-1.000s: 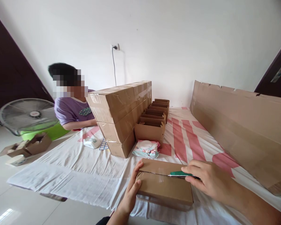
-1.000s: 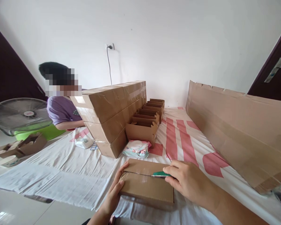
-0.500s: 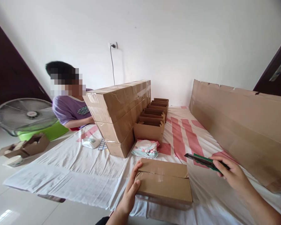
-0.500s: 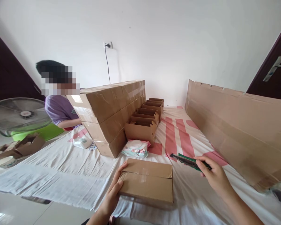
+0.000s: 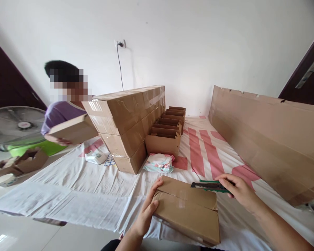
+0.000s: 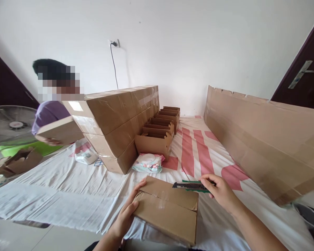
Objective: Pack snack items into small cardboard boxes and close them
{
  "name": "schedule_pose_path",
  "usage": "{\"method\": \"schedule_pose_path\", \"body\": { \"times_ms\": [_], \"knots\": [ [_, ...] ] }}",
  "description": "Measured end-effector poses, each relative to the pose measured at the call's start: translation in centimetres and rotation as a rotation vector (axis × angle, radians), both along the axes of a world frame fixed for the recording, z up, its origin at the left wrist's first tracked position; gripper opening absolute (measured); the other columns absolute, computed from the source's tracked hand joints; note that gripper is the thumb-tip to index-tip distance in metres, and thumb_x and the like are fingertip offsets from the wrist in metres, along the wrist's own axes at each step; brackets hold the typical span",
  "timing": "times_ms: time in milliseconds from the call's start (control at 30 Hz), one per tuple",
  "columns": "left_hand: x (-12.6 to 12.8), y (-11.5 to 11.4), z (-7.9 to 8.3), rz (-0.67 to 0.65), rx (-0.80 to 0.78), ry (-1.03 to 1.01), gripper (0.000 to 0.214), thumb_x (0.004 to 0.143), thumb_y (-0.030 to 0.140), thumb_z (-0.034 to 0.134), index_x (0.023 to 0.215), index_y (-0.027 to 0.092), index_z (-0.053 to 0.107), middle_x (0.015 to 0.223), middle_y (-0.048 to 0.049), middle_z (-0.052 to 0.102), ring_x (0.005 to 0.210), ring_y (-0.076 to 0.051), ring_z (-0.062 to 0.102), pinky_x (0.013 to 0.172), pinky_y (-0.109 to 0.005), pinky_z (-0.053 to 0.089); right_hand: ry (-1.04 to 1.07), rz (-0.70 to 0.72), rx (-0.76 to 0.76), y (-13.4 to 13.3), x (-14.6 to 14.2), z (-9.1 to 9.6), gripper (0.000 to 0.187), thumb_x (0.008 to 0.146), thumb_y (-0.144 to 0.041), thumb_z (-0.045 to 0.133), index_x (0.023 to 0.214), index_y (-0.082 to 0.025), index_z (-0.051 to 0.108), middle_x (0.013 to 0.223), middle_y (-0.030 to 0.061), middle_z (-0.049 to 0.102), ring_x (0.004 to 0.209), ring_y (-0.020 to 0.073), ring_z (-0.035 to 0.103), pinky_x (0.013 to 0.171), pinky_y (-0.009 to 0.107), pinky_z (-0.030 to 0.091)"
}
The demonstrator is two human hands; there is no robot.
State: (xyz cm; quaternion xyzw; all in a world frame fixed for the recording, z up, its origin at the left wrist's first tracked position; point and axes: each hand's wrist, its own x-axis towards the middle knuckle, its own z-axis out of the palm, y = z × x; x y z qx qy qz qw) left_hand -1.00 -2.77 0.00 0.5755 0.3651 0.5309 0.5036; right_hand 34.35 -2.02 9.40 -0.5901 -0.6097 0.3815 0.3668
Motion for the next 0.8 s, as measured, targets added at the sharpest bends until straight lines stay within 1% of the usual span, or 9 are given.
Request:
{"method": "schedule_pose_path", "body": {
  "times_ms": [100,300,400,533,600,700,800],
  "knots": [
    [0.0,0.2,0.2,-0.011,0.006,0.007,0.056,0.088,0.053,0.053,0.138,0.026,0.053,0.158,-0.0067,0.035,0.149,-0.037,0.014,0.121,-0.058,0.001,-0.007,0.070,0.005,1.1,-1.0,0.6,0.048,0.085,-0.064,0.054,0.090,-0.019,0.068,0.070,-0.0010,0.056,0.051,0.0100,0.046,0.047,0.023,0.038],
    [0.2,0.1,0.6,-0.004,-0.004,0.012,0.057,0.087,0.055,0.053,0.136,0.025,0.053,0.157,-0.0080,0.035,0.149,-0.037,0.015,0.121,-0.057,0.004,-0.082,0.207,0.008,2.6,-2.1,1.3,0.044,0.086,-0.061,0.054,0.085,-0.019,0.067,0.078,-0.0004,0.062,0.048,0.0074,0.044,0.047,0.022,0.037],
    [0.3,0.1,0.5,-0.025,-0.022,-0.001,0.058,0.088,0.054,0.051,0.137,0.024,0.051,0.158,-0.0088,0.033,0.148,-0.037,0.016,0.121,-0.056,0.004,-0.099,0.255,0.002,3.0,-2.3,1.3,0.044,0.085,-0.060,0.057,0.082,-0.018,0.067,0.072,-0.0016,0.061,0.047,0.0069,0.043,0.047,0.022,0.035],
    [0.2,0.2,0.3,-0.031,-0.027,0.005,0.055,0.089,0.051,0.050,0.137,0.024,0.050,0.158,-0.0080,0.033,0.149,-0.036,0.014,0.121,-0.054,0.001,-0.091,0.326,-0.060,3.1,-2.5,1.4,0.045,0.082,-0.060,0.061,0.082,-0.016,0.069,0.060,-0.0031,0.055,0.044,0.0072,0.041,0.043,0.021,0.031],
    [0.2,0.2,0.3,-0.030,-0.024,0.003,0.055,0.089,0.051,0.050,0.137,0.025,0.050,0.158,-0.0076,0.033,0.149,-0.035,0.014,0.121,-0.053,0.001,-0.087,0.313,-0.031,3.0,-2.7,1.9,0.043,0.082,-0.058,0.061,0.083,-0.016,0.070,0.063,-0.0017,0.058,0.047,0.0079,0.042,0.044,0.021,0.033],
    [0.1,0.2,0.4,-0.028,-0.027,-0.001,0.057,0.088,0.052,0.051,0.138,0.024,0.049,0.158,-0.0081,0.033,0.149,-0.036,0.015,0.121,-0.053,0.001,-0.103,0.244,0.046,2.7,-2.8,3.1,0.036,0.083,-0.053,0.060,0.081,-0.018,0.070,0.073,0.0008,0.064,0.053,0.0096,0.047,0.046,0.021,0.039],
    [0.2,0.1,0.6,-0.019,-0.022,-0.004,0.058,0.087,0.052,0.052,0.137,0.023,0.051,0.158,-0.0087,0.034,0.149,-0.036,0.015,0.121,-0.053,0.001,-0.153,0.225,0.074,2.6,-2.8,3.8,0.033,0.082,-0.050,0.059,0.079,-0.019,0.070,0.073,0.0015,0.065,0.058,0.0119,0.051,0.046,0.021,0.039]
  ]
}}
